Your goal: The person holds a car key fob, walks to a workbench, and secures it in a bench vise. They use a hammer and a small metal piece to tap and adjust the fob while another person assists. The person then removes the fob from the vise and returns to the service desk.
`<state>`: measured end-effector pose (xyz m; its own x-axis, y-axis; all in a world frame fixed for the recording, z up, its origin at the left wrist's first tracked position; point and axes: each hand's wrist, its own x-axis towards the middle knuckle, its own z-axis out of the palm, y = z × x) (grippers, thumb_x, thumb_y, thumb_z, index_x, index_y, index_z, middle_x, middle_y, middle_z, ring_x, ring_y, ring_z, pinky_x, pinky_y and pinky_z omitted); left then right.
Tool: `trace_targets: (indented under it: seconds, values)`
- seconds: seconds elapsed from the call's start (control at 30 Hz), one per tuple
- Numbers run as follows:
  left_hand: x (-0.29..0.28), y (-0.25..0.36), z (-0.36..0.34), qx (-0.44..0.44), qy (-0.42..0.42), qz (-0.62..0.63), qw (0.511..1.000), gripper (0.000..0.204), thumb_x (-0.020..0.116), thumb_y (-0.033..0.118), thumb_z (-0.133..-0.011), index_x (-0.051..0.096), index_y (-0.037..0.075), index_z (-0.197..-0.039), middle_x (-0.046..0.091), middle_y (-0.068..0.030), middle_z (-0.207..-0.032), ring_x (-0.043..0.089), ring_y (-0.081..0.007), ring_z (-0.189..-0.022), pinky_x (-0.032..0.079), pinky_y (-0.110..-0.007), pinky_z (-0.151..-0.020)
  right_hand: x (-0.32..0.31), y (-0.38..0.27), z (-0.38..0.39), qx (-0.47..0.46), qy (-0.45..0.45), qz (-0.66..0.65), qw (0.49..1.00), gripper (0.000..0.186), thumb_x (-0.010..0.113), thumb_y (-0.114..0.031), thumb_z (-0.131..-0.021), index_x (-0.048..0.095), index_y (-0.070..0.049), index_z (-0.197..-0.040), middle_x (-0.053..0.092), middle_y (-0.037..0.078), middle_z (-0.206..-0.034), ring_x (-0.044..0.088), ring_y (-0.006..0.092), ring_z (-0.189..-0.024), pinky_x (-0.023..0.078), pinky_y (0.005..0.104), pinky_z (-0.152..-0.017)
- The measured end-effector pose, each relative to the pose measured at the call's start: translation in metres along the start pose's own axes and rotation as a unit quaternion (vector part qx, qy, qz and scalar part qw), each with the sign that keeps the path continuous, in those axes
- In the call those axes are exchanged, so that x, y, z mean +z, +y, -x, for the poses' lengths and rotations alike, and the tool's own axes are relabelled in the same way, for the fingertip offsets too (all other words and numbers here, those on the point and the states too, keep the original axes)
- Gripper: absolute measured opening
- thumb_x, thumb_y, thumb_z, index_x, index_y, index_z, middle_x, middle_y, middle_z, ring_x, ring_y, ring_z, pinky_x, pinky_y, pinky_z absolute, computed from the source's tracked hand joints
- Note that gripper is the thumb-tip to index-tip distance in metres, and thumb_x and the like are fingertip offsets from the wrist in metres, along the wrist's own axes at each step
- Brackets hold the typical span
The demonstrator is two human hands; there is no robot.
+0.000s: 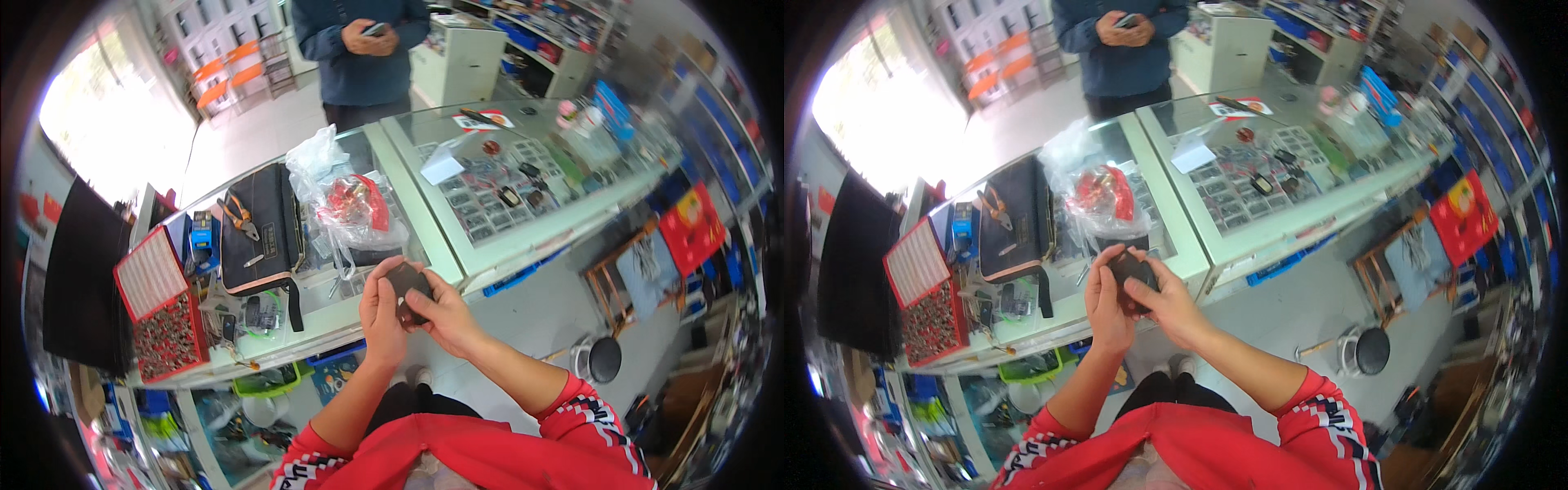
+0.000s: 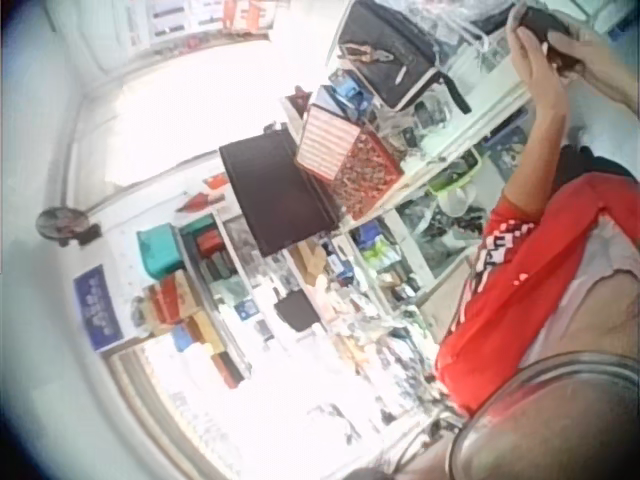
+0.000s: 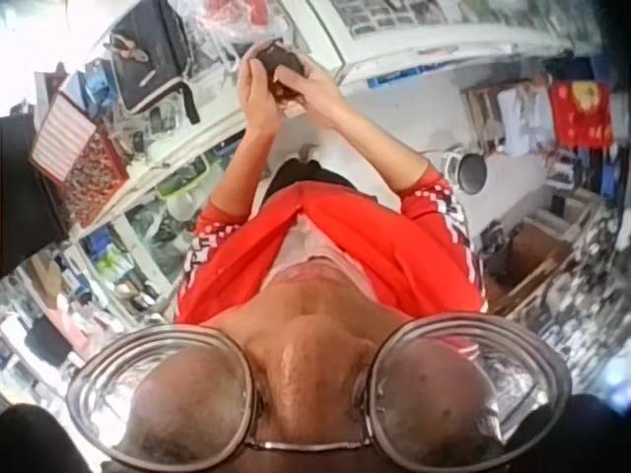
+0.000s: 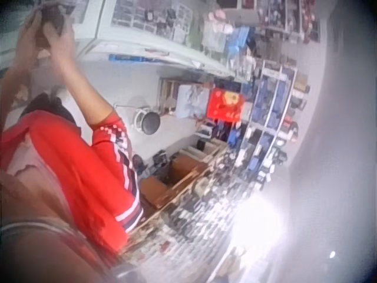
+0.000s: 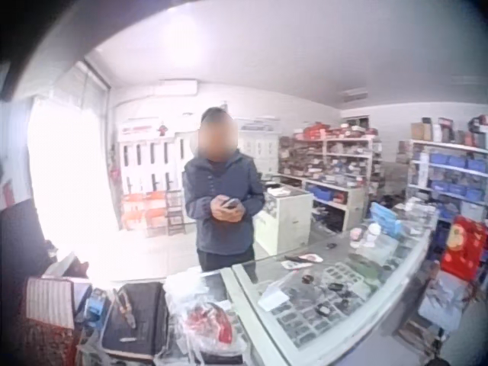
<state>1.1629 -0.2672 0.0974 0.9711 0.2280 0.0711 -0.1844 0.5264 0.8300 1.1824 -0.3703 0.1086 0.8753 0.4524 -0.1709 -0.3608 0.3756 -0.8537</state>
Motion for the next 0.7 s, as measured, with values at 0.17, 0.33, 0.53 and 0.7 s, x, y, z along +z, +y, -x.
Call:
trace_targets:
  seconds: [0.17, 0.33, 0.53, 0.7]
  values:
    - [0.007, -0.022, -0.070, 0.167, 0.084, 0.018, 0.982, 0.032, 0.042, 0.012, -0.094, 0.050, 0.003, -0.123, 0.046, -0.0107, -0.129, 0.043, -0.0212, -0.118, 0.027, -0.032, -0.104, -0.027, -0.083, -0.070, 0.012, -0.029, 0.047, 0.998, 0.027, 0.058, -0.023, -0.090, 0.052, -0.005, -0.110, 0.058, 0.005, -0.085, 0.054, 0.0120, -0.066, 0.046, 0.0266, -0.055]
    - [-0.019, -0.063, -0.085, 0.255, -0.030, -0.417, 0.872, 0.042, 0.059, 0.006, -0.078, 0.054, 0.007, -0.120, 0.048, -0.0120, -0.124, 0.046, -0.0268, -0.116, 0.027, -0.046, -0.104, -0.084, -0.236, -0.147, -0.195, 0.042, 0.348, 0.916, 0.036, 0.056, -0.020, -0.089, 0.047, -0.001, -0.118, 0.061, 0.010, -0.092, 0.052, 0.0087, -0.064, 0.041, 0.0233, -0.055]
    - [-0.009, -0.142, -0.070, 0.241, -0.069, -0.597, 0.763, 0.042, 0.065, 0.009, -0.074, 0.058, 0.013, -0.116, 0.049, -0.0086, -0.121, 0.047, -0.0261, -0.114, 0.022, -0.053, -0.105, -0.182, -0.266, -0.306, 0.024, -0.015, 0.505, 0.863, 0.044, 0.063, -0.025, -0.084, 0.049, -0.003, -0.119, 0.062, 0.004, -0.093, 0.054, 0.0072, -0.073, 0.041, 0.0231, -0.060]
    - [0.006, -0.182, -0.075, 0.185, 0.092, -0.736, 0.645, 0.039, 0.064, 0.017, -0.077, 0.058, 0.015, -0.116, 0.046, -0.0065, -0.122, 0.041, -0.0254, -0.119, 0.015, -0.055, -0.108, -0.227, -0.183, -0.446, 0.019, -0.130, 0.598, 0.791, 0.046, 0.066, -0.027, -0.082, 0.051, -0.002, -0.118, 0.062, 0.004, -0.096, 0.057, 0.0123, -0.085, 0.046, 0.0279, -0.071]
